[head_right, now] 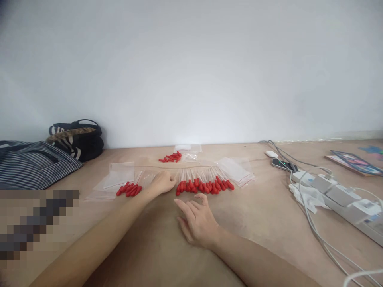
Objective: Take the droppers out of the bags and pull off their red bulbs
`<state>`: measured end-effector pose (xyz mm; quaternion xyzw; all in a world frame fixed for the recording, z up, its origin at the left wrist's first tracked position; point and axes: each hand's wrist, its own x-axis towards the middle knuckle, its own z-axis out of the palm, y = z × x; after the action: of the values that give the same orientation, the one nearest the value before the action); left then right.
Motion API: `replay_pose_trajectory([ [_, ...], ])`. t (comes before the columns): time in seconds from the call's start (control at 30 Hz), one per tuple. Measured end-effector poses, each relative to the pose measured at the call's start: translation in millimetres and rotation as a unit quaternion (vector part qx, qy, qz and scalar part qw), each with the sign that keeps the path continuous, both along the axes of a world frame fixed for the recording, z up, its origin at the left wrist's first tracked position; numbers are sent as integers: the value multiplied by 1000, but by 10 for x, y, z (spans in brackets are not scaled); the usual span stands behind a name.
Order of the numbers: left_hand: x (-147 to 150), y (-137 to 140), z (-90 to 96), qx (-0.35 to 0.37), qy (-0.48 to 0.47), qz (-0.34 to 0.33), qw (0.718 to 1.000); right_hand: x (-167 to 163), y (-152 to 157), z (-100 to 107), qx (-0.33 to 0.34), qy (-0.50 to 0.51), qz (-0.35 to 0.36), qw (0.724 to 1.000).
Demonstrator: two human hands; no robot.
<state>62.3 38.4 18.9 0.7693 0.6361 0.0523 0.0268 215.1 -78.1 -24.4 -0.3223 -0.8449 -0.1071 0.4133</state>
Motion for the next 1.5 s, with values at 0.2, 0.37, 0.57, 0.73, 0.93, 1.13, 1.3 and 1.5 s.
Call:
replay_pose_trajectory([
  [0.2,-299,-480,66,59,13,-37,997,12,9,-1,23,1,-26,999],
  [0.37,-557,-900,-197,194,21,-241,951,-14,18,-12,89,-7,-46,995],
  [0.57,-442,-996,-310,258,-34,-374,890,-53,65,-51,97,-62,-37,993],
  [0.73,-422,-933,-309,247,-83,-388,884,-42,85,-83,109,-84,-41,990],
  [0.93,-457,-923,-314,287,-99,-388,870,-34,80,-76,103,-86,-41,990],
  [1.13,-424,-943,-301,316,-90,-370,869,-31,91,-87,133,-76,-28,988],
  [1.3,-430,-949,-330,322,-88,-363,870,-5,73,-84,131,-87,-20,987],
  [1.5,-461,-977,-344,333,-95,-371,862,17,32,-89,131,-86,-10,988],
])
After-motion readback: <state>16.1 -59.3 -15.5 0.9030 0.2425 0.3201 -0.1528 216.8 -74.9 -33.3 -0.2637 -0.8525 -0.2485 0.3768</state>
